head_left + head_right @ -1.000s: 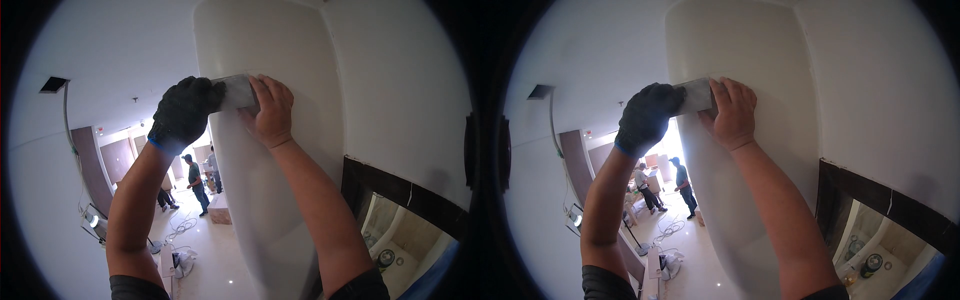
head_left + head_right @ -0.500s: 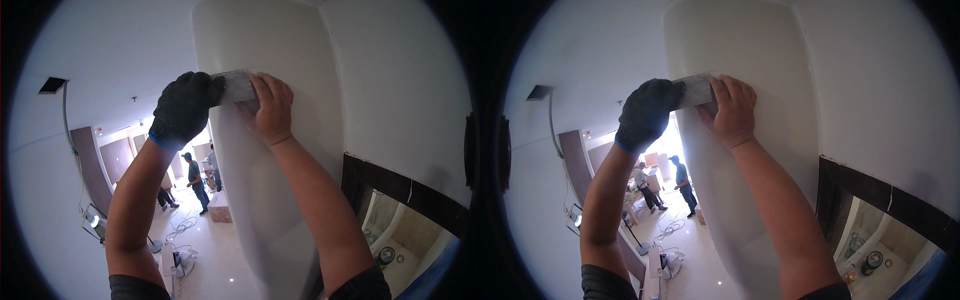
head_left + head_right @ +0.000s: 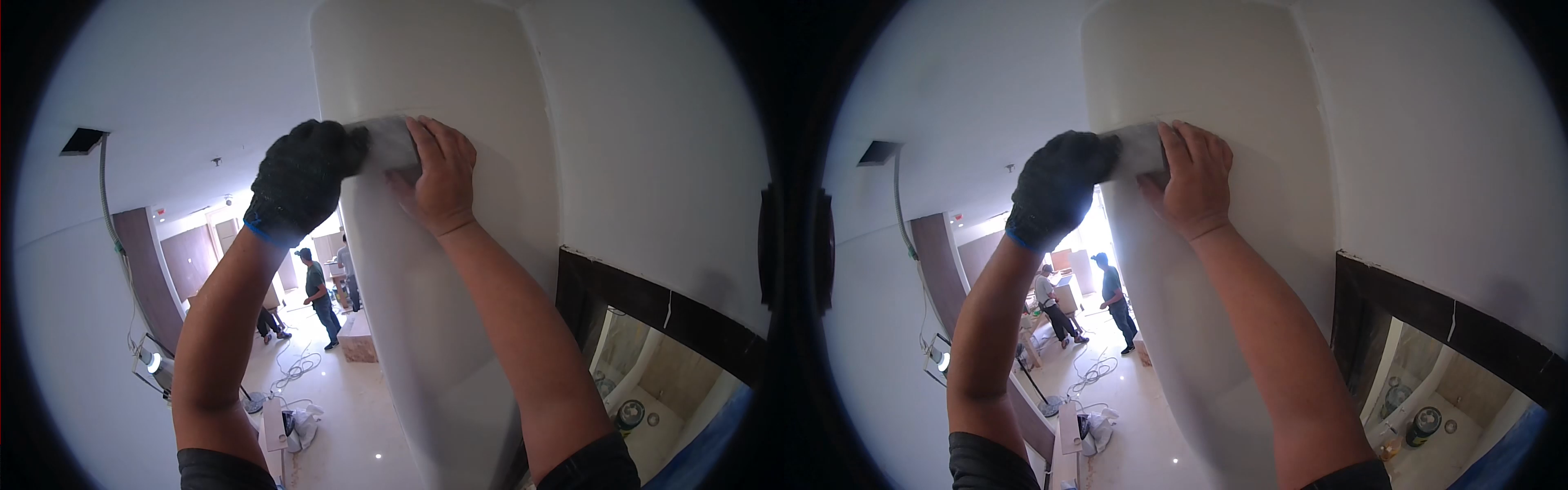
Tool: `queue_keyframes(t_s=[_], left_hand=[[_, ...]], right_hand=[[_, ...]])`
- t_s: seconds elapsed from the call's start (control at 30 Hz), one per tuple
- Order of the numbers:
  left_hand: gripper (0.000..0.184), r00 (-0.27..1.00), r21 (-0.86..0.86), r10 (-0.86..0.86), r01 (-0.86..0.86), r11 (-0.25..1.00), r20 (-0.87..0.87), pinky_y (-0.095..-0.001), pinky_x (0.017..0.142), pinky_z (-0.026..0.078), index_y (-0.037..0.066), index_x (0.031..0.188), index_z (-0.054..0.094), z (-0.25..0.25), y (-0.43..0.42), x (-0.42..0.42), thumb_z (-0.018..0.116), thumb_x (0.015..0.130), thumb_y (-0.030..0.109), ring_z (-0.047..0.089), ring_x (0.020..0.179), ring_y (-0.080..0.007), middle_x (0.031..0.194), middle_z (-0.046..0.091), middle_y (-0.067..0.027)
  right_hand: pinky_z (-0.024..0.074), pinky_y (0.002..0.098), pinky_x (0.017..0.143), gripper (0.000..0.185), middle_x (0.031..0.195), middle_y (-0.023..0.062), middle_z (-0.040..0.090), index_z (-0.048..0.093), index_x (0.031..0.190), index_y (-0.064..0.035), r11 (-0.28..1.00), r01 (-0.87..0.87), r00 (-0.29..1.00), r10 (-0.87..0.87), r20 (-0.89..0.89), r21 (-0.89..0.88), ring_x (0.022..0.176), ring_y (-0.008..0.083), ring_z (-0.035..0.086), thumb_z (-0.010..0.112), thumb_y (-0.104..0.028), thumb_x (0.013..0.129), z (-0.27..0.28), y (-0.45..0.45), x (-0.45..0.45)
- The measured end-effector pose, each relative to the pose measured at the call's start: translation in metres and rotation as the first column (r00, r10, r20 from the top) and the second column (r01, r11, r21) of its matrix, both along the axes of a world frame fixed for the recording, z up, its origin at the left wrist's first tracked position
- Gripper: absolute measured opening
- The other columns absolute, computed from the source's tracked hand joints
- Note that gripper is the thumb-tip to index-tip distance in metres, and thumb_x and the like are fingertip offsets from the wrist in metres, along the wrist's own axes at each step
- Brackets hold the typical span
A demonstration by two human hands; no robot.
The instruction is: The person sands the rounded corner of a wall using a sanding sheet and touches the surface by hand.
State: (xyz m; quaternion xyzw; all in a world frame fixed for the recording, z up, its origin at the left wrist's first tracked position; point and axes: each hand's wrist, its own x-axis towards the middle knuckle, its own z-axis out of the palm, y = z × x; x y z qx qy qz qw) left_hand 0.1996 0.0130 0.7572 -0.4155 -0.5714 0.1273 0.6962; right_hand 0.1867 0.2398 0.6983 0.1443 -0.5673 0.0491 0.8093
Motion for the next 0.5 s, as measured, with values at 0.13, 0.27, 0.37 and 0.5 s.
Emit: queue_keyframes(t_s=[0.13,0.27,0.37,0.5], left_hand=[[0.038,1.0,0.03,0.015,-0.015,0.999,0.009,-0.0426,0.085,0.059,0.011,0.123,0.072,0.0036,0.0017,-0.001,0.065,0.086,0.004,0.068,0.1,-0.0305,0.108,0.069,-0.009],[0.035,1.0,-0.01,0.006,-0.007,1.0,-0.02,-0.042,0.084,0.059,0.012,0.121,0.072,0.0085,-0.0012,-0.0023,0.065,0.087,0.006,0.068,0.098,-0.0294,0.107,0.069,-0.0081],[0.033,1.0,-0.028,0.014,-0.015,1.0,-0.021,-0.0419,0.084,0.059,0.012,0.12,0.072,0.0097,-0.0017,-0.0001,0.065,0.088,0.007,0.068,0.098,-0.0294,0.106,0.07,-0.0077],[0.031,0.999,0.002,-0.031,0.031,1.0,0.011,-0.042,0.083,0.059,0.012,0.119,0.073,0.0086,0.0003,-0.0049,0.064,0.089,0.007,0.069,0.097,-0.0292,0.105,0.07,-0.0078]], right_hand=[[0.0351,0.0473,0.116,0.079,0.139,0.0094,0.061,0.06,0.143,-0.0106,1.0,-0.002,1.0,0.002,0.003,-0.009,0.131,0.0279,0.056,0.092,-0.03,0.073,-0.0012,-0.0016,0.0025],[0.0351,0.0477,0.116,0.08,0.14,0.0098,0.061,0.06,0.143,-0.0103,1.0,0.0,1.0,0.0,-0.004,-0.011,0.131,0.0283,0.056,0.092,-0.029,0.072,-0.0002,-0.0017,0.002],[0.0348,0.0479,0.117,0.078,0.14,0.0106,0.06,0.06,0.142,-0.0099,1.0,0.011,0.999,-0.01,0.039,-0.009,0.131,0.0286,0.056,0.092,-0.031,0.074,-0.0012,0.0002,0.0037],[0.0347,0.0482,0.117,0.077,0.139,0.0109,0.06,0.06,0.142,-0.0099,1.0,0.006,1.0,-0.006,0.004,-0.01,0.131,0.029,0.056,0.091,-0.029,0.074,-0.0008,-0.0021,0.0019]])
